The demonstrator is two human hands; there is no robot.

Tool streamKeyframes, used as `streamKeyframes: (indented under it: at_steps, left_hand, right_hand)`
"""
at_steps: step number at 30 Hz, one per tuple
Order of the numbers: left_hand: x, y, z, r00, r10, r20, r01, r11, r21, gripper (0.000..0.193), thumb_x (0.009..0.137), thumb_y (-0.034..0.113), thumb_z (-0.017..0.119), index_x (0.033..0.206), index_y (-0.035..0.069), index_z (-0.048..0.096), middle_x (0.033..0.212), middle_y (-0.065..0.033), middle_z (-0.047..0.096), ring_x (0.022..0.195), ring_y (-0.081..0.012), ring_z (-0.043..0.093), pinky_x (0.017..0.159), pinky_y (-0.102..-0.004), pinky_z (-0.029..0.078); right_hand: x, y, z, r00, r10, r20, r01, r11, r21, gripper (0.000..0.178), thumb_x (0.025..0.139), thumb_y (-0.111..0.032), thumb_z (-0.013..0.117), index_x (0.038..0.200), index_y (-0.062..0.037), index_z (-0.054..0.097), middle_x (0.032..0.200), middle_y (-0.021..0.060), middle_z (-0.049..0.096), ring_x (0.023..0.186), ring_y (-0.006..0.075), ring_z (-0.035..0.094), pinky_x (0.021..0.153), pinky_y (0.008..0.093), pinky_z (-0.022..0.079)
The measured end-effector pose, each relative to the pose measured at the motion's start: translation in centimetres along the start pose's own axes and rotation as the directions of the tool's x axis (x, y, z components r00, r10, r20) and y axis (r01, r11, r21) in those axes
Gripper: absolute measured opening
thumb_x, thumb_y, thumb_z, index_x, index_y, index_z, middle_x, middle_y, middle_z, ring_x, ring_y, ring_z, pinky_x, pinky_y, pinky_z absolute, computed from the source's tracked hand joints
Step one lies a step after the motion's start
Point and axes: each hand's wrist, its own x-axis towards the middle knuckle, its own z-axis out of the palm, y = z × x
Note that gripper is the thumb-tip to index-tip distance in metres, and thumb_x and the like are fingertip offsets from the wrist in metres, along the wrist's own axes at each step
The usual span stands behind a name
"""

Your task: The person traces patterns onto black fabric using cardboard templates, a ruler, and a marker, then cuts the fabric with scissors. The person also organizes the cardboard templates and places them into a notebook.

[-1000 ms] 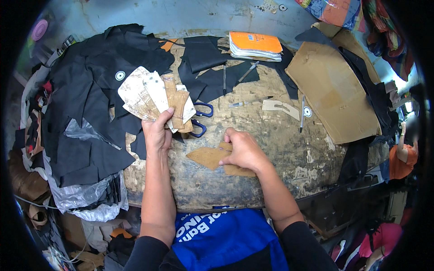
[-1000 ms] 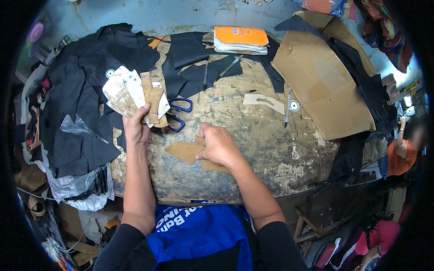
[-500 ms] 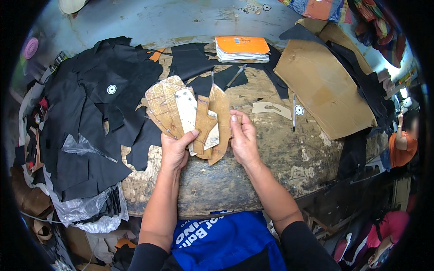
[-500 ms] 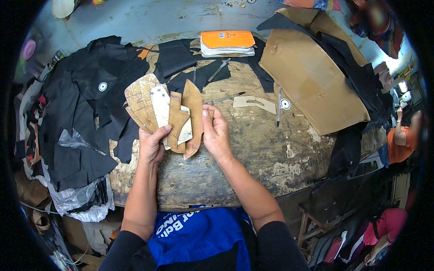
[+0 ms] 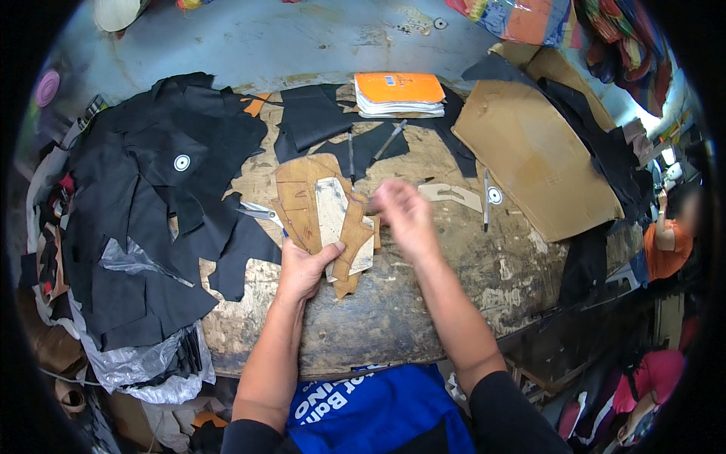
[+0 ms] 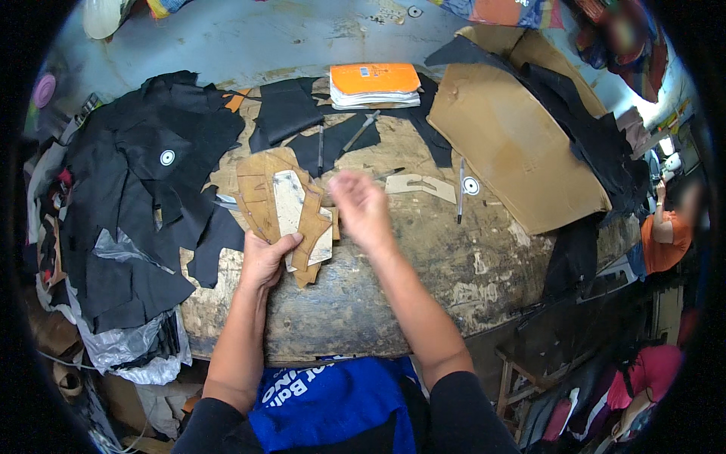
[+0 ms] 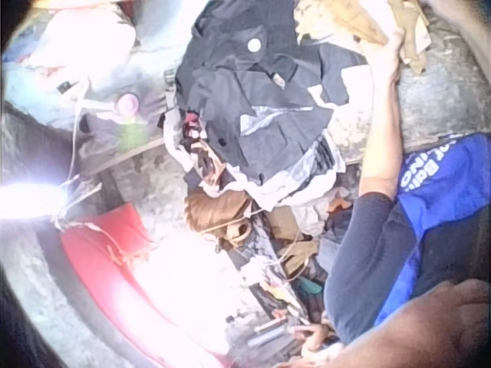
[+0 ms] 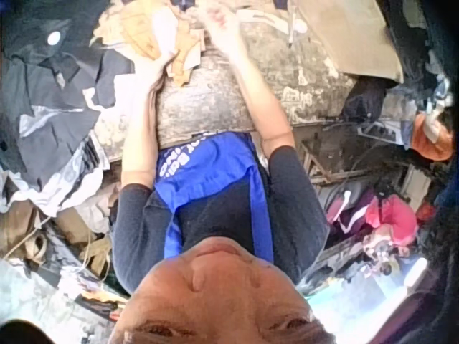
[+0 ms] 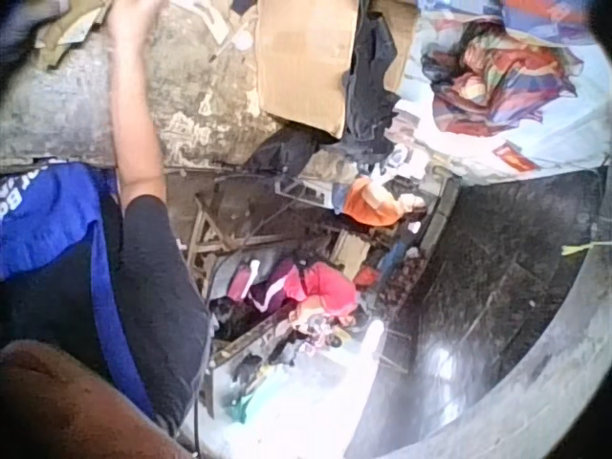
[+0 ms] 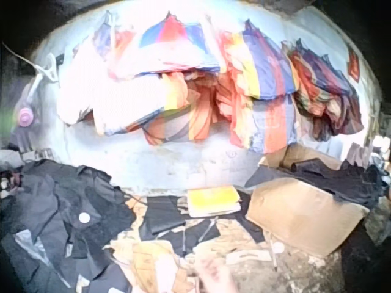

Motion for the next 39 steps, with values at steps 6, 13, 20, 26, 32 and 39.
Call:
streamKeyframes:
  at_steps: [6, 13, 20, 26, 32, 39]
  left_hand:
    - [0.8, -0.8, -1.1, 0.994, -0.041, -0.102, 0.038, 0.999, -0.028, 0.038, 0.074, -0.009, 0.066, 0.111, -0.006, 0.056, 0.105, -0.0145, 0.065, 0.092, -0.0222, 0.065, 0.081, -0.033, 0.052]
    - [0.9, -0.8, -1.1, 0.987, -0.078, -0.138, 0.084, 0.996, 0.04, 0.037, 0.075, -0.008, 0.066, 0.11, -0.006, 0.058, 0.104, -0.0125, 0.066, 0.091, -0.0206, 0.065, 0.081, -0.0326, 0.052]
    - [0.7, -0.5, -0.9, 0.981, -0.106, -0.161, 0.135, 0.975, 0.176, 0.03, 0.077, -0.005, 0.068, 0.106, -0.005, 0.06, 0.102, -0.0125, 0.067, 0.088, -0.0176, 0.065, 0.077, -0.0295, 0.053]
    - [0.8, -0.3, -0.8, 0.983, -0.116, -0.145, 0.136, 0.981, 0.141, 0.031, 0.077, -0.004, 0.068, 0.107, -0.006, 0.06, 0.102, -0.0132, 0.067, 0.089, -0.0174, 0.065, 0.079, -0.0297, 0.053]
    - [1.0, -0.4, -1.0, 0.988, -0.012, -0.151, 0.061, 0.944, 0.324, 0.025, 0.077, 0.0, 0.068, 0.101, -0.007, 0.064, 0.096, -0.0123, 0.069, 0.083, -0.0159, 0.066, 0.074, -0.0289, 0.053]
    - [3.3, 0.0, -3.7, 0.872, 0.336, -0.357, -0.176, 0.894, 0.412, 0.021, 0.074, 0.0, 0.067, 0.094, -0.009, 0.065, 0.09, -0.0115, 0.07, 0.081, -0.016, 0.066, 0.074, -0.0285, 0.051]
  right_hand:
    - [14.6, -0.8, -3.7, 0.976, 0.146, -0.161, -0.082, 0.934, 0.347, 0.059, 0.089, -0.036, 0.063, 0.12, 0.0105, 0.044, 0.116, 0.0236, 0.05, 0.099, 0.0277, 0.058, 0.083, 0.0368, 0.052]
    - [24.8, 2.3, -5.0, 0.834, 0.443, -0.329, -0.154, 0.76, 0.632, 0.062, 0.079, -0.037, 0.075, 0.124, -0.0062, 0.046, 0.111, 0.0237, 0.05, 0.09, 0.0295, 0.057, 0.075, 0.0399, 0.052]
    - [27.4, 1.7, -4.0, 0.628, 0.527, -0.573, -0.416, 0.849, 0.326, 0.051, 0.073, -0.039, 0.079, 0.105, -0.0058, 0.058, 0.096, 0.0105, 0.059, 0.071, 0.0206, 0.058, 0.049, 0.0372, 0.045]
    - [28.3, 0.7, -2.0, 0.689, 0.453, -0.566, -0.222, 0.875, 0.43, 0.043, 0.08, -0.018, 0.073, 0.112, 0.0045, 0.054, 0.105, 0.0179, 0.064, 0.082, 0.0302, 0.065, 0.063, 0.048, 0.053]
    - [27.5, 0.8, -3.4, 0.74, 0.349, -0.575, -0.14, 0.916, 0.375, 0.028, 0.082, -0.004, 0.063, 0.106, 0.0037, 0.053, 0.085, 0.015, 0.058, 0.067, 0.0261, 0.059, 0.063, 0.0443, 0.053]
    - [14.0, -3.7, -7.7, 0.988, 0.147, -0.048, -0.127, 0.949, 0.288, 0.036, 0.084, -0.001, 0.057, 0.116, 0.0061, 0.043, 0.109, 0.0192, 0.061, 0.092, 0.0286, 0.065, 0.081, 0.0445, 0.055]
